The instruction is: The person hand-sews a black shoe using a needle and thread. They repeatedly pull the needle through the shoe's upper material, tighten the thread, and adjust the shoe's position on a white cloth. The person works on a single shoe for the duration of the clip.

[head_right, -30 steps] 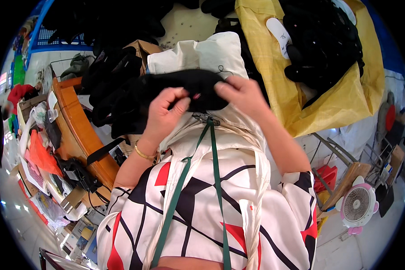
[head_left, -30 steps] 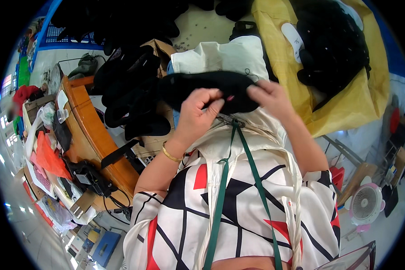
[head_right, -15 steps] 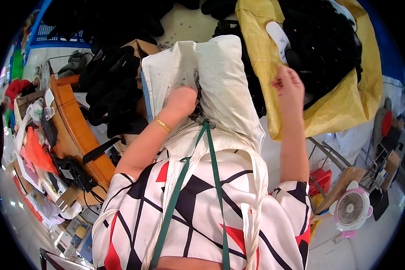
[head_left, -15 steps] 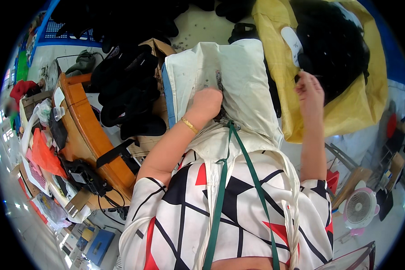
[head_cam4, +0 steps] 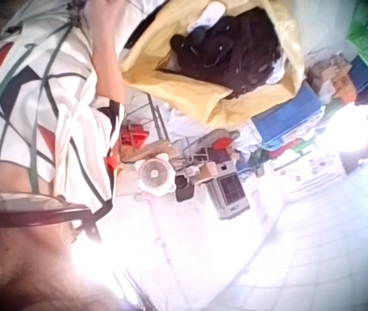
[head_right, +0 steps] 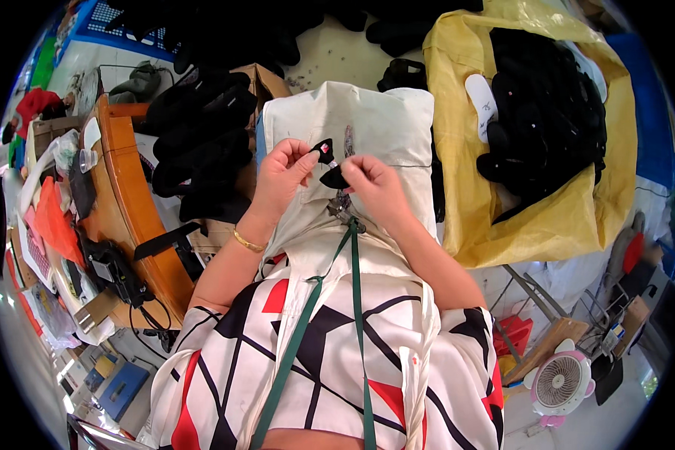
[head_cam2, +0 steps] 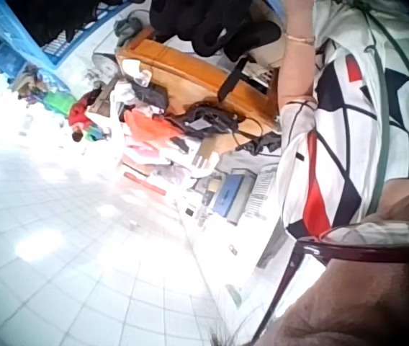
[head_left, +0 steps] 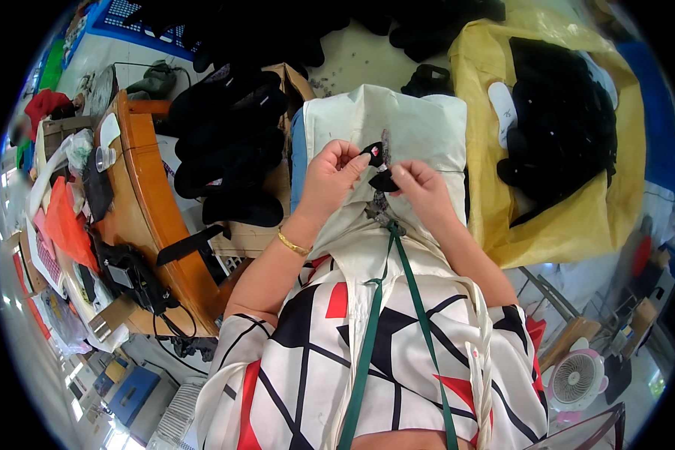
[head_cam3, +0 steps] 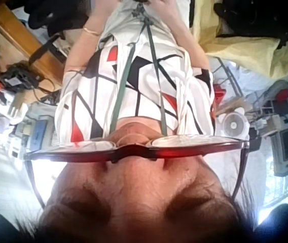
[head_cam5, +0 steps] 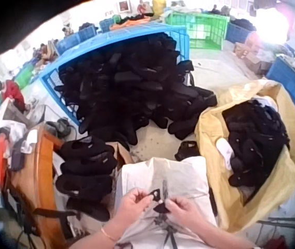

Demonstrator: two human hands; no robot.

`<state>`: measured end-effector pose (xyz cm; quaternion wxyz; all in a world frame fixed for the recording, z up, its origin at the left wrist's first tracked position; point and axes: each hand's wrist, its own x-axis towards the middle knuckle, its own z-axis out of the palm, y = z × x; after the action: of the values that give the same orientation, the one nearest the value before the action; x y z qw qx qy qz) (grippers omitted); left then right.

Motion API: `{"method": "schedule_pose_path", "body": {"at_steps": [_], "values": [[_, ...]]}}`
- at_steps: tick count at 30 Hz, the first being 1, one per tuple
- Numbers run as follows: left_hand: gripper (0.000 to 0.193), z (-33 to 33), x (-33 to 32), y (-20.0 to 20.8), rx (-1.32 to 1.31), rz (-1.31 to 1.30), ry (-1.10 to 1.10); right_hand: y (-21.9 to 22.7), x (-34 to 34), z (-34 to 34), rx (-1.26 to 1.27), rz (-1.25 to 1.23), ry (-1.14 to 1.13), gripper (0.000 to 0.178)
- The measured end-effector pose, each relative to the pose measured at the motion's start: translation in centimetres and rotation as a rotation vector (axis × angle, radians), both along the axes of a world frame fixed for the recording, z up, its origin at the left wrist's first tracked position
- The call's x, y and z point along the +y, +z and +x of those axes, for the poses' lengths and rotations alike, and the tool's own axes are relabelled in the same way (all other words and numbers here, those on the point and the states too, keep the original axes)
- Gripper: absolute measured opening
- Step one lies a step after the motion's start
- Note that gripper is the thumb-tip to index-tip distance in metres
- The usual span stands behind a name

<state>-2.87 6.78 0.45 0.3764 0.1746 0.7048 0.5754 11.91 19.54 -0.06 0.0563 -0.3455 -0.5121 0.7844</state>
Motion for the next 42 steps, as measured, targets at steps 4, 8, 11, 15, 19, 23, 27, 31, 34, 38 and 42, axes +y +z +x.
{"method": "schedule_pose_path", "body": {"at_steps": [4,8,11,15,19,23,27,31,34,38,42], "values": [[0.026,0.2,-0.6,-0.4,0.895,-0.186,-0.247,-1.0,2.1,0.1,0.032,0.132,-0.204,0.023],[0.021,0.8,-2.1,-4.2,1.329,-0.357,-0.658,-1.7,3.6,2.3,-0.029,0.206,-0.205,0.021],[0.015,0.5,-1.6,-5.5,1.324,-0.378,-0.719,-1.3,3.3,3.4,-0.049,0.189,-0.192,0.021],[0.014,-2.1,0.2,-4.1,0.986,-0.172,-0.399,-0.7,3.6,3.7,-0.037,0.194,-0.257,0.023],[0.02,-6.6,2.1,0.9,0.69,-0.096,-0.157,0.8,4.3,2.9,-0.005,0.192,-0.306,0.022],[0.017,-7.5,1.9,2.9,0.961,-0.067,-0.03,1.8,5.0,1.7,0.025,0.188,-0.299,0.023],[0.016,-7.9,1.0,-0.5,1.108,-0.297,-0.115,1.8,4.9,0.7,0.05,0.166,-0.268,0.023],[0.022,-4.3,0.3,-1.1,1.198,-0.067,-0.205,0.6,4.6,1.2,0.007,0.141,-0.255,0.022],[0.024,-0.4,0.1,-0.7,1.007,-0.109,-0.666,-0.3,4.8,2.0,0.003,0.092,-0.269,0.022],[0.019,0.5,0.8,-4.4,1.172,-0.126,-0.745,0.0,4.7,2.1,0.021,0.06,-0.306,0.021],[0.017,-1.3,2.3,-4.6,0.874,-0.074,-0.863,0.0,4.6,2.0,0.063,0.056,-0.29,0.02]]}}
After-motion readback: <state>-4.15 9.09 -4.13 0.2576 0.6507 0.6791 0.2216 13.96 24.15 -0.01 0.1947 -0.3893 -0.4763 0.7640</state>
